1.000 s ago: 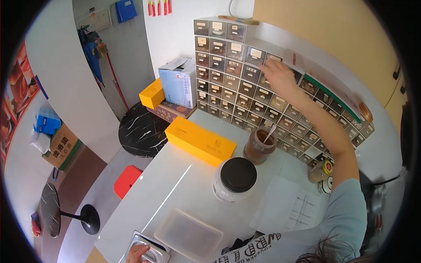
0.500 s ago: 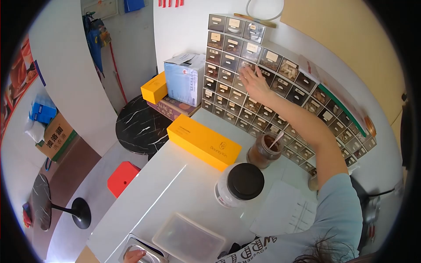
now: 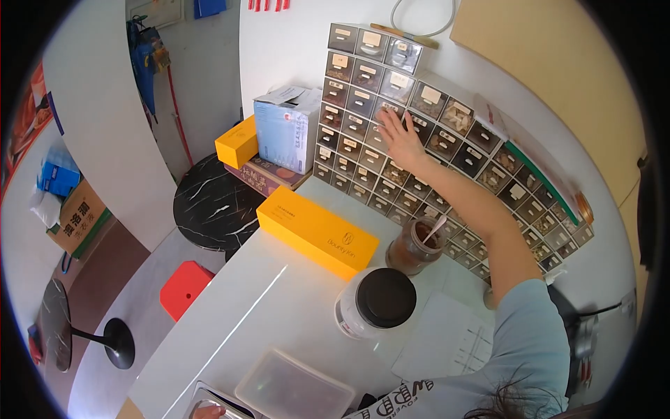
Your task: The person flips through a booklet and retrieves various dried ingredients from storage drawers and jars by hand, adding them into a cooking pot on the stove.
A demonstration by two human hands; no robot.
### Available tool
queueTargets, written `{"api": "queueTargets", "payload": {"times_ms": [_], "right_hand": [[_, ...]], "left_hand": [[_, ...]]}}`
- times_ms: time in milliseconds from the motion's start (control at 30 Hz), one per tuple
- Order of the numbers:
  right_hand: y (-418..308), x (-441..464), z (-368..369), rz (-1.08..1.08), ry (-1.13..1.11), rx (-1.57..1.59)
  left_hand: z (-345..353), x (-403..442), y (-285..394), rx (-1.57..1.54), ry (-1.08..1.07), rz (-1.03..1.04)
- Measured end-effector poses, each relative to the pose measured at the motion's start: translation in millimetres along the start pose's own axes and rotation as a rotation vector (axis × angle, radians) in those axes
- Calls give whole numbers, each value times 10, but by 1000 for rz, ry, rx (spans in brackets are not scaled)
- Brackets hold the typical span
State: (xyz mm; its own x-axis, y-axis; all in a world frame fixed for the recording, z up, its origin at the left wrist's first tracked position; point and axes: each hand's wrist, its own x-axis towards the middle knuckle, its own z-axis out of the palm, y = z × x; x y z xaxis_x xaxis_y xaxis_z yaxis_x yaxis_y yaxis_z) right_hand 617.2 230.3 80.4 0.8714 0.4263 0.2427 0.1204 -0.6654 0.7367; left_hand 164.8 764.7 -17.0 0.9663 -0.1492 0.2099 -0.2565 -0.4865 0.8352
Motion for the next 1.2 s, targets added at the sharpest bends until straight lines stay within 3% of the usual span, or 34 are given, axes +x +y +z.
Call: {"api": "queueTargets", "payload": {"times_ms": [67,133,167,267,300,600,700,1067,1200], "right_hand": [[27,-7,12,-8,11,9],[15,-12,21,-24,15,-8],[-4,-2,11,-14,-21,-58],[-28,13,66,-5,-19,-52],[-35,11,88,-2,2,-59],[-193,44,174,80,75,-36],[-355,-27,57,146,-107,-16],[-792,-247,517,-135,-61,-53],[-847,-150,568,-119,11,14]], "left_hand": [[79,-6,62,-50,57,-85],[95,136,236,65,154,104],[265,146,349,86,339,94],[179,202,372,39,288,129],[277,165,340,-43,385,64],[296,165,374,34,392,-15],[295,152,337,36,382,-40],[302,223,109,44,357,-59],[321,273,68,43,355,-43]]}}
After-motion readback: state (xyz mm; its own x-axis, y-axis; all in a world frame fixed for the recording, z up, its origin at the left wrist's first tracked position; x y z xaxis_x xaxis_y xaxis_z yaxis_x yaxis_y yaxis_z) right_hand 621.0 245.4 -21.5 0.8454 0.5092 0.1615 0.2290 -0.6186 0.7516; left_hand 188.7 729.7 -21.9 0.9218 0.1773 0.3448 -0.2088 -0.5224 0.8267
